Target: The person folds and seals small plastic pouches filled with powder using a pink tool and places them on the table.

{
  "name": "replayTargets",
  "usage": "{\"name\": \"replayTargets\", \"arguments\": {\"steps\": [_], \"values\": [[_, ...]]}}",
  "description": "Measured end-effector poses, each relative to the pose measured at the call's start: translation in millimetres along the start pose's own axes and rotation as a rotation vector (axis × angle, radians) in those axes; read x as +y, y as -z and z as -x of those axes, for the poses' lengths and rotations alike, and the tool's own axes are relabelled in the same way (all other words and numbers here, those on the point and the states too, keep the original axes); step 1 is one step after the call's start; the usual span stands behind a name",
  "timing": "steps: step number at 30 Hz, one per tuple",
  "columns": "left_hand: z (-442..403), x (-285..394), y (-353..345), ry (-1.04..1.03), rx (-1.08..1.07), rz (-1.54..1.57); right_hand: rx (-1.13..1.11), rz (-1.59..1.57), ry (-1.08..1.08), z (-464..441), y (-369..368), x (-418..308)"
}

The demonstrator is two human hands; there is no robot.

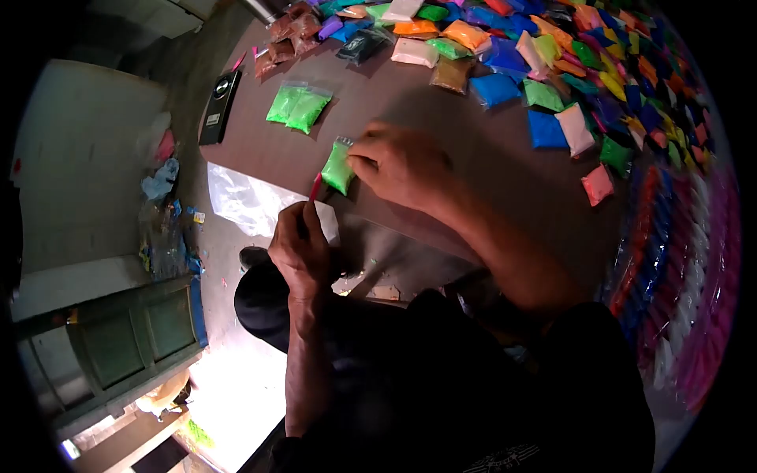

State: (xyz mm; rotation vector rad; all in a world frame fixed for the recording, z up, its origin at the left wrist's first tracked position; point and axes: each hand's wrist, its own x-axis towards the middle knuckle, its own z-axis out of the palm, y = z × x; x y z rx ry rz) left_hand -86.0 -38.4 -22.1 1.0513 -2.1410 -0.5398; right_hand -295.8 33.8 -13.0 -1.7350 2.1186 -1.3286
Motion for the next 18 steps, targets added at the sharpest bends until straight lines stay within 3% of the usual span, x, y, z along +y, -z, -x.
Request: {"name": "replayTargets", "arguments": {"steps": [4, 7, 15, 18], "values": [[-1.0, 5.9, 5.3, 0.028, 0.009, 0.067, 0.018, 0.001, 0.007, -2.4, 4.9, -6.3], [-1.0, 21.4, 0.8, -0.111, -0.05, 0.025, 0.01, 0.01, 0.022, -2.9, 1.4, -1.9], [-14.3, 5.3, 13.3, 0.009, -0.001, -0.069, 0.001, 0.042, 0.013, -2.4, 5.0, -2.7], [-13.8, 17.6, 13.5, -0.046, 0.012, -0.01, 0.014, 0.047, 0.012, -2.7, 2.7, -1.4]]}}
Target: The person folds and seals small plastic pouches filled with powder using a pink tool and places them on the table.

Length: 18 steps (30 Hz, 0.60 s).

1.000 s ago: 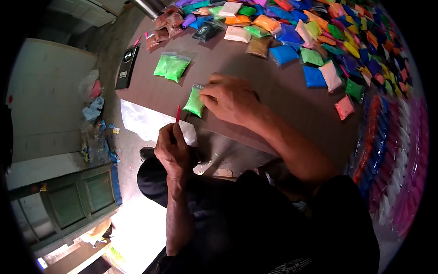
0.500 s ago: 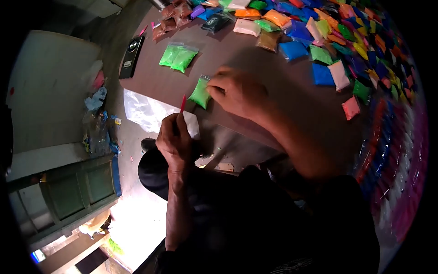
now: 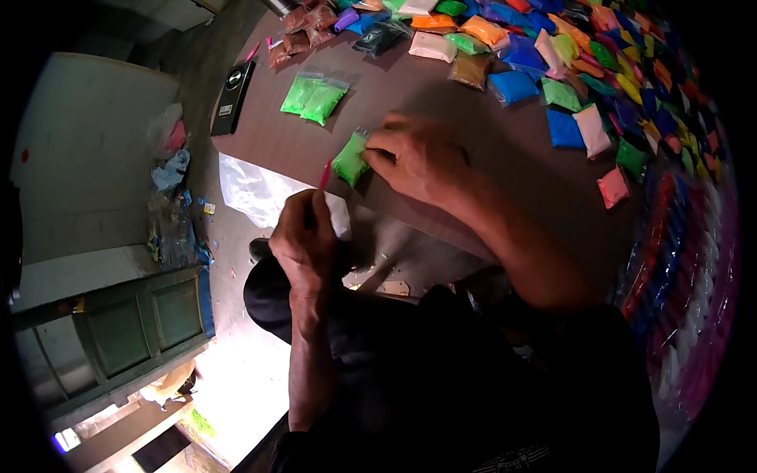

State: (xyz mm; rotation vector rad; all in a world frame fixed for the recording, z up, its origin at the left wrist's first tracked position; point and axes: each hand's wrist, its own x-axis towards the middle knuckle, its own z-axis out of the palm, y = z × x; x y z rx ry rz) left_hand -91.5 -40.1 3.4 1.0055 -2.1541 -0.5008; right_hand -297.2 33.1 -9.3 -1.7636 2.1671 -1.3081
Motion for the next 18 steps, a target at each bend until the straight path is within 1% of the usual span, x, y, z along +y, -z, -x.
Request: {"name": "replayTargets", "arguments": {"steps": [1, 3, 4, 7, 13, 15, 16, 18], "values": [[-0.6, 7.4, 0.6, -0.035, -0.07, -0.009, -0.001, 0.001, 0.001, 0.3, -0.8, 0.5], [-1.3, 17.1, -2.2, -0.106, -0.126, -0.097, 0.015, 0.012, 0.019, -0.1, -1.3, 1.3], [-2.2, 15.3, -3.0, -0.108, -0.126, -0.096, 0.016, 0.014, 0.019, -0.3, -0.5, 0.8], [-7.3, 6.4, -0.8, -0.013, -0.108, -0.073, -0.003, -0.012, -0.009, 0.1, 2.7, -1.0], [-11.1, 1.9, 5.1, 0.005, -0.059, -0.11, -0.007, 0.003, -0.01, -0.3, 1.6, -1.7], [-10.1, 1.7, 6.8, 0.133, -0.074, -0.009, 0.037, 0.019, 0.026, -0.9, 3.3, -6.0], [-9.8, 2.6, 7.2, 0.133, -0.075, -0.009, 0.037, 0.019, 0.026, -0.8, 3.8, -7.0], [-8.9, 5.2, 7.7, 0.148, -0.1, 0.064, 0.051, 0.058, 0.132, -0.8, 3.4, -8.7]]}}
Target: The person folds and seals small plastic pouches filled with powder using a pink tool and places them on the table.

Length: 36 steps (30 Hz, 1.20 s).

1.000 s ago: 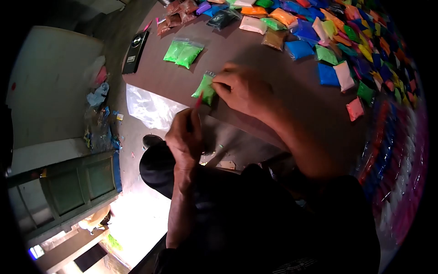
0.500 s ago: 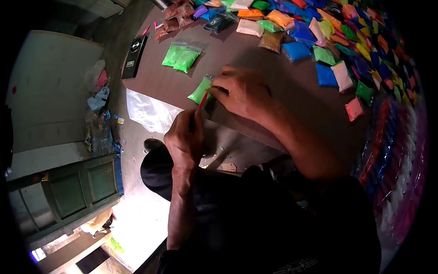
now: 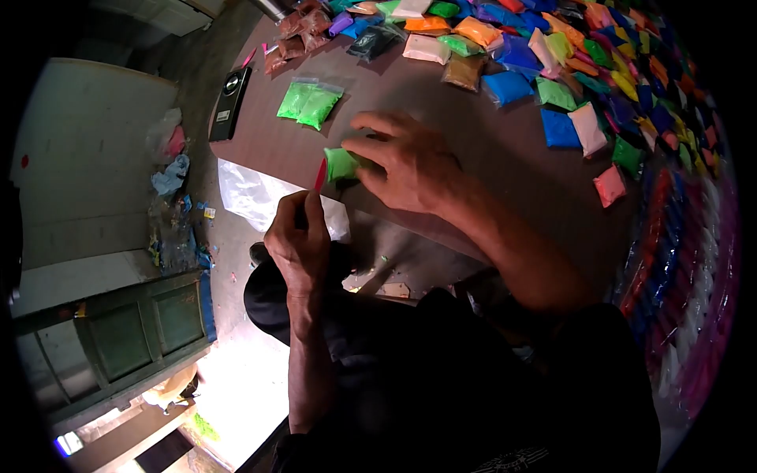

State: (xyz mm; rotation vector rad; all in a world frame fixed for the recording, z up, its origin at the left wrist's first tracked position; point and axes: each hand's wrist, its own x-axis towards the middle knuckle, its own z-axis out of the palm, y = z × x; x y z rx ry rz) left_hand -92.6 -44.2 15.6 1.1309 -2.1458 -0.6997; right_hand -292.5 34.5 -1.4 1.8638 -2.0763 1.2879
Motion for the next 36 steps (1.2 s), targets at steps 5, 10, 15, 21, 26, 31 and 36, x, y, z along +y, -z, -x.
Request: {"name": "replayTargets", "arguments": {"steps": [5, 10, 15, 21, 26, 31, 36], "values": [[4.4, 2.7, -7.7, -0.061, 0.006, 0.009, -0.131, -0.017, -0.039, 0.1, 0.5, 1.2], [8.1, 9.5, -16.7, -0.202, -0.015, -0.138, -0.114, -0.03, -0.03, 0.5, 1.2, 1.1], [-10.0, -11.4, -10.5, -0.154, 0.109, -0.223, -0.111, -0.013, -0.044, 1.3, -0.2, -1.4], [7.7, -4.2, -14.6, -0.232, 0.055, -0.105, -0.1, -0.025, -0.033, 2.1, -4.3, 1.7], [2.8, -7.5, -15.7, -0.122, 0.038, -0.119, -0.094, -0.021, -0.043, 3.0, -0.7, -0.8], [1.9, -20.9, -5.8, -0.053, 0.064, -0.078, -0.107, -0.037, -0.043, 2.1, -3.7, 1.8], [13.2, -9.0, -19.4, -0.195, 0.057, -0.062, -0.072, -0.033, -0.018, 1.7, -5.7, 1.7]]}}
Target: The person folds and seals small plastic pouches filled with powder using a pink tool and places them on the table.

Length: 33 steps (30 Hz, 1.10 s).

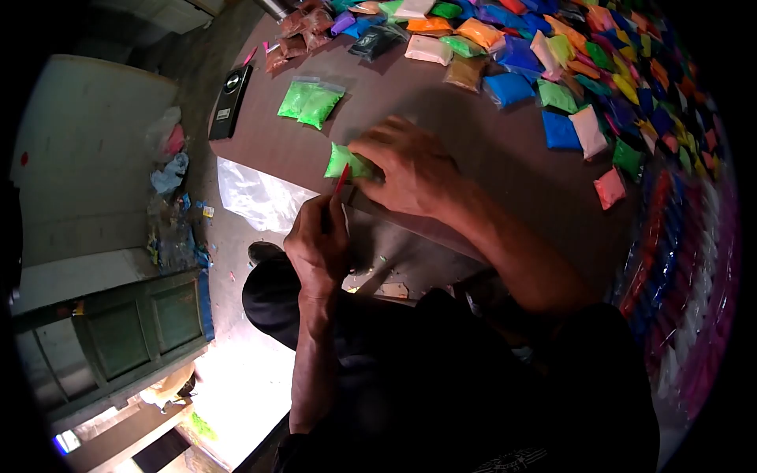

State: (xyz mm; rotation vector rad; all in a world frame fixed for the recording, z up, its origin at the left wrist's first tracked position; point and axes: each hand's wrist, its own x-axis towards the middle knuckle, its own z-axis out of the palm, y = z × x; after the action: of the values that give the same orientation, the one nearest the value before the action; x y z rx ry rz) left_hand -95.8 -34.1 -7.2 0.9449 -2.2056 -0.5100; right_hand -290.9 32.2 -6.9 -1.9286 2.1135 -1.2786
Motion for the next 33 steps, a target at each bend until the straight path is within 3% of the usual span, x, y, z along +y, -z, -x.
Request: {"name": "replayTargets", "arguments": {"steps": [5, 11, 14, 18, 21, 27, 30, 33], "values": [[-5.5, -14.1, 7.2, -0.022, -0.009, -0.089, -0.035, 0.009, -0.011, -0.1, 3.9, -1.7], [0.1, -1.7, 13.0, 0.169, -0.006, 0.064, -0.05, 0.019, -0.03, 1.1, 4.5, -4.8], [2.2, 2.8, 0.2, -0.007, -0.014, 0.005, -0.067, 0.022, -0.036, 1.6, 3.5, -5.1], [-5.7, -7.6, 6.1, 0.009, -0.033, -0.061, -0.066, 0.056, -0.05, 3.7, 6.6, -8.2], [-3.8, -18.0, 16.6, 0.238, -0.009, 0.014, -0.1, 0.043, -0.08, 5.3, 3.3, -6.6], [1.7, -1.3, 19.3, 0.218, 0.031, 0.148, 0.07, -0.01, 0.018, -0.5, 6.1, -8.1], [0.6, 2.1, 21.9, 0.34, 0.018, 0.219, 0.106, -0.081, 0.045, -3.1, 11.2, -6.8], [0.8, 13.2, 25.1, 0.317, 0.011, 0.239, 0.067, -0.122, 0.034, -1.7, 13.5, -4.5]]}}
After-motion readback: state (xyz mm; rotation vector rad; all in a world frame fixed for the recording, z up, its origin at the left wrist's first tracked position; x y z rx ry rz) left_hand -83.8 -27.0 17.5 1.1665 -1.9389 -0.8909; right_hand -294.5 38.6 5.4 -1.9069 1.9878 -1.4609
